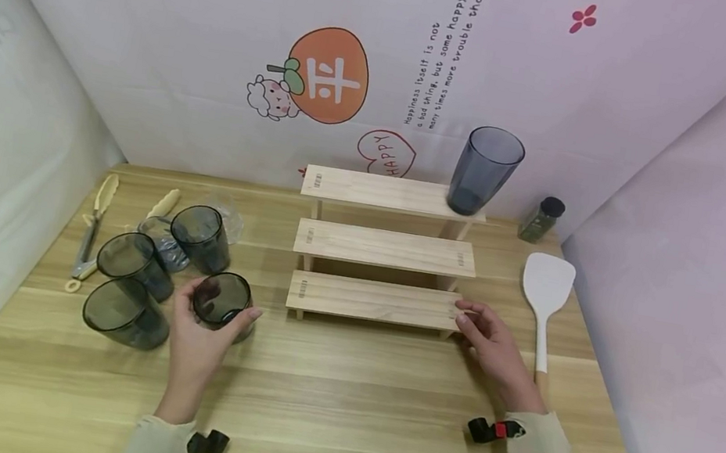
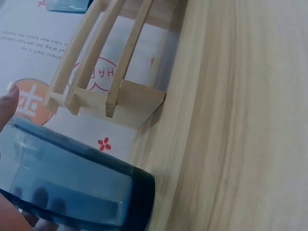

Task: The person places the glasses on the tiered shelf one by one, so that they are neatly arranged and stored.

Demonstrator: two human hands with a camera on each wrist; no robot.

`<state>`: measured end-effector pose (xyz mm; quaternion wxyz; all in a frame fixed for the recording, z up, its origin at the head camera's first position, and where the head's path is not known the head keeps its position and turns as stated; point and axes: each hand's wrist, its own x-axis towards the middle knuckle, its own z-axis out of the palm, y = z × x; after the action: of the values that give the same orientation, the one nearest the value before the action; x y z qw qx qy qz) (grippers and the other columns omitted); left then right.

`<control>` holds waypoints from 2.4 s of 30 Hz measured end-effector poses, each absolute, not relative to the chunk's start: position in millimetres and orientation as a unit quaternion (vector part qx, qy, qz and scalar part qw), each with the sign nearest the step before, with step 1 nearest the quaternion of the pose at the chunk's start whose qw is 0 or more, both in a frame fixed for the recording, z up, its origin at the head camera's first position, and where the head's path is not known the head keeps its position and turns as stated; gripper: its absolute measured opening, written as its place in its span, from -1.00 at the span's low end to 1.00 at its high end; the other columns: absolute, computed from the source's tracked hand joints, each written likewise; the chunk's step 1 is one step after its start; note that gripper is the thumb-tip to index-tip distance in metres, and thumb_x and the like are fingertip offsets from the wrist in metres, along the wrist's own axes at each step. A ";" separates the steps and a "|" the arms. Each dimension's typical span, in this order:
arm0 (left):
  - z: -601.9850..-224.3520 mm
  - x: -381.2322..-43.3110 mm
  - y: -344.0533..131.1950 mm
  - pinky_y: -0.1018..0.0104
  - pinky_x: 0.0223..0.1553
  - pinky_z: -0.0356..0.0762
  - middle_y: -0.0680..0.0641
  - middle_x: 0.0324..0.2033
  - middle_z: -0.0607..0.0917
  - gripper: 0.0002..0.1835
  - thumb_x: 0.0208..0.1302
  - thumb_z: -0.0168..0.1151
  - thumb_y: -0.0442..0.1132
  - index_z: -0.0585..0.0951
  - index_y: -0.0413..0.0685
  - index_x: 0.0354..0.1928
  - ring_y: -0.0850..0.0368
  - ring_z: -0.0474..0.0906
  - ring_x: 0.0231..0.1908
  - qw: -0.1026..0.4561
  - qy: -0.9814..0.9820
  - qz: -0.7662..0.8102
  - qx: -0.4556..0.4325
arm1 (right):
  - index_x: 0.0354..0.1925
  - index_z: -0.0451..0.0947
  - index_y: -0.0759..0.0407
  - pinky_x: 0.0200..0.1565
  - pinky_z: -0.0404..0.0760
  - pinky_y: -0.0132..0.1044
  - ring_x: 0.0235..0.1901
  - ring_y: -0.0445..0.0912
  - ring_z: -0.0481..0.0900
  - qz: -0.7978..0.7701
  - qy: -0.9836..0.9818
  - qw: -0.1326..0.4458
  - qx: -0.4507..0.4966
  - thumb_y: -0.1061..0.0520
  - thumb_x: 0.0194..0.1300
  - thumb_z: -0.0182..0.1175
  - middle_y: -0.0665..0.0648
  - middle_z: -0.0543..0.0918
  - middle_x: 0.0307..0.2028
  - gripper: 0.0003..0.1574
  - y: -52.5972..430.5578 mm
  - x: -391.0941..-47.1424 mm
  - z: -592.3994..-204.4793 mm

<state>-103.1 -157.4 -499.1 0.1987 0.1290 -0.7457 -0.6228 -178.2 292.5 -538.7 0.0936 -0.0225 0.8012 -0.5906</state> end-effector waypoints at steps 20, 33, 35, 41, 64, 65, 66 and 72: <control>-509.4 -109.8 -155.2 -0.08 0.33 0.18 -0.03 0.30 0.44 0.02 0.04 0.64 -0.22 0.22 -0.02 0.49 -0.07 0.30 0.33 0.192 -0.722 -0.657 0.103 | 0.36 0.39 0.23 -0.10 0.57 -0.21 -0.03 0.05 0.54 -0.583 0.806 0.098 -0.018 0.02 0.57 0.11 0.27 0.58 0.09 -0.47 294.4 -180.2 -540.4; -512.2 -111.2 -156.1 -0.10 0.36 0.15 -0.03 0.33 0.39 0.09 0.01 0.64 -0.32 0.14 -0.03 0.51 -0.10 0.24 0.36 0.188 -0.714 -0.667 0.101 | 0.38 0.39 0.13 -0.04 0.56 -0.22 0.01 0.04 0.54 -0.589 0.802 0.100 -0.015 -0.09 0.55 0.12 0.25 0.56 0.13 -0.42 293.8 -178.1 -538.8; -511.9 -111.0 -154.2 -0.10 0.35 0.15 -0.03 0.33 0.39 0.08 0.01 0.65 -0.28 0.16 -0.02 0.51 -0.10 0.25 0.36 0.190 -0.714 -0.665 0.108 | 0.39 0.39 0.13 -0.05 0.57 -0.22 0.01 0.03 0.54 -0.590 0.801 0.099 -0.018 -0.07 0.56 0.12 0.26 0.56 0.14 -0.42 294.2 -178.0 -538.8; -511.1 -113.8 -150.2 -0.10 0.31 0.21 0.01 0.28 0.42 -0.02 0.03 0.65 -0.13 0.26 0.06 0.45 -0.02 0.31 0.31 0.198 -0.715 -0.660 0.118 | 0.38 0.40 0.14 -0.03 0.57 -0.21 0.01 0.03 0.54 -0.591 0.801 0.097 -0.017 -0.07 0.55 0.12 0.29 0.56 0.14 -0.43 293.6 -178.0 -538.0; -385.4 -195.0 -106.0 -0.01 0.17 0.47 -0.12 0.20 0.53 -0.11 0.06 0.62 -0.22 0.35 0.00 0.42 -0.09 0.45 0.20 0.049 -0.692 -0.708 -0.136 | 0.33 0.44 0.13 -0.06 0.56 -0.28 -0.01 -0.03 0.55 -0.593 0.800 0.088 -0.013 -0.09 0.53 0.15 0.23 0.59 0.09 -0.45 297.8 -179.2 -540.3; -376.6 -201.2 -99.7 -0.01 0.16 0.48 -0.12 0.20 0.53 -0.12 0.05 0.62 -0.22 0.36 0.01 0.40 -0.10 0.46 0.19 0.040 -0.688 -0.708 -0.157 | 0.33 0.44 0.15 -0.06 0.56 -0.28 -0.01 -0.03 0.55 -0.594 0.800 0.087 -0.016 -0.08 0.54 0.14 0.24 0.59 0.09 -0.46 297.7 -179.1 -540.4; -368.1 -207.5 -93.3 -0.02 0.15 0.49 -0.13 0.19 0.54 -0.13 0.03 0.63 -0.22 0.38 0.01 0.39 -0.12 0.47 0.18 0.030 -0.683 -0.708 -0.176 | 0.33 0.43 0.16 -0.06 0.56 -0.28 -0.01 -0.03 0.55 -0.594 0.800 0.086 -0.020 -0.06 0.54 0.14 0.25 0.58 0.10 -0.46 297.3 -179.2 -540.6; -331.8 -253.0 -57.0 -0.03 0.13 0.50 -0.16 0.15 0.57 -0.21 0.04 0.59 -0.28 0.43 -0.02 0.34 -0.16 0.49 0.14 -0.040 -0.667 -0.695 -0.264 | 0.31 0.46 0.20 -0.06 0.60 -0.23 -0.04 0.00 0.57 -0.603 0.793 0.080 -0.037 -0.01 0.54 0.16 0.31 0.60 0.05 -0.50 296.6 -180.7 -543.7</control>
<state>-253.0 -57.0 -331.8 -0.0405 -0.2645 -0.6674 -0.6950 -180.7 296.6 -543.7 0.0805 -0.0370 0.7931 -0.6026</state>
